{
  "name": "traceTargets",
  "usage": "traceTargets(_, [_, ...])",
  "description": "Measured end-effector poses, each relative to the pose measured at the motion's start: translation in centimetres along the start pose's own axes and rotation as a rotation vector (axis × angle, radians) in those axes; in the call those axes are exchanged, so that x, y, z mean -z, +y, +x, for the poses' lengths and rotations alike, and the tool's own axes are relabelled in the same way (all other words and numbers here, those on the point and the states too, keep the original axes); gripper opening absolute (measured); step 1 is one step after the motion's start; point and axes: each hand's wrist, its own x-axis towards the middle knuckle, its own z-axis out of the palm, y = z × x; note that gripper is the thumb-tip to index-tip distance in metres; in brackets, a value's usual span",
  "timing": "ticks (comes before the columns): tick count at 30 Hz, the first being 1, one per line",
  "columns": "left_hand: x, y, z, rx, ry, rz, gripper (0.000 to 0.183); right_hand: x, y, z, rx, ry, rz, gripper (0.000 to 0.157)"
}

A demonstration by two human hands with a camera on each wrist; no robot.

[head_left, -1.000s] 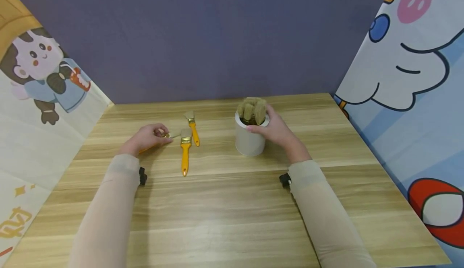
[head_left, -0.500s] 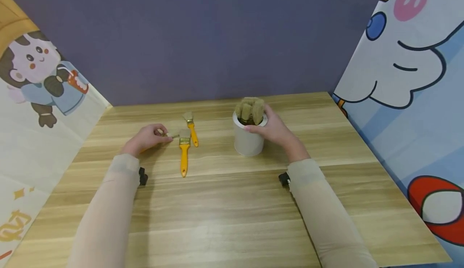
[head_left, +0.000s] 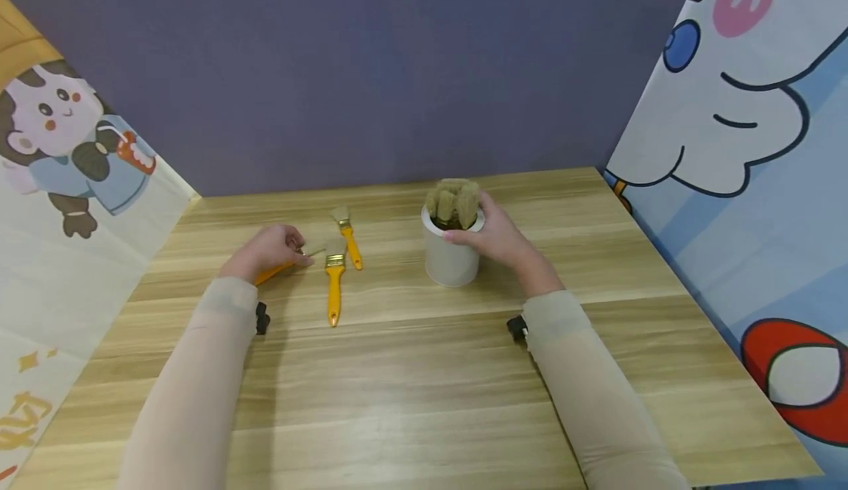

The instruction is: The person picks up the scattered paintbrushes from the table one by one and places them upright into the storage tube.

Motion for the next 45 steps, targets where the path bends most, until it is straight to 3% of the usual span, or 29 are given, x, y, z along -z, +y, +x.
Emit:
traceTargets(9, [0.4, -1.2, -0.4, 0.018, 0.081, 0.010, 0.045, 0.0, -0.1, 0.0, -0.007, -0.005, 0.001, 0.113])
traceTargets(14, [2.1, 0.1, -0.3, 0.001, 0.164, -0.065, 0.045, 0.1, 0.1, 0.1, -0.005, 0.002, -0.012, 0.113])
traceTargets(18, [4.1, 3.3, -0.7, -0.049, 0.253, -0.140, 0.047, 0.1, 0.2, 0.1, -0.003, 0.010, -0.009, 0.112])
traceTargets(23, [5.4, 9.5, -2.1, -0.113, 0.336, -0.326, 0.053, 0.1, 0.3, 0.2, 0.009, 0.011, -0.013, 0.110])
traceTargets(29, [5.4, 18.4, -5.2, -0.241, 0.423, -0.547, 0.044, -0.1, 0.0, 0.2, 0.024, 0.003, 0.002, 0.109])
traceTargets(34, [4.6, 24.2, -7.0, -0.334, 0.506, -0.534, 0.034, 0.1, -0.1, 0.3, 0.009, 0.005, 0.006, 0.110])
traceTargets(39, [2.6, 26.6, -6.7, -0.386, 0.590, -0.475, 0.026, 0.1, -0.1, 0.4, -0.008, -0.001, -0.004, 0.111])
traceTargets(45, [0.4, 26.8, -5.5, -0.407, 0.557, -0.478, 0.028, 0.0, 0.0, 0.4, -0.002, -0.003, -0.020, 0.109])
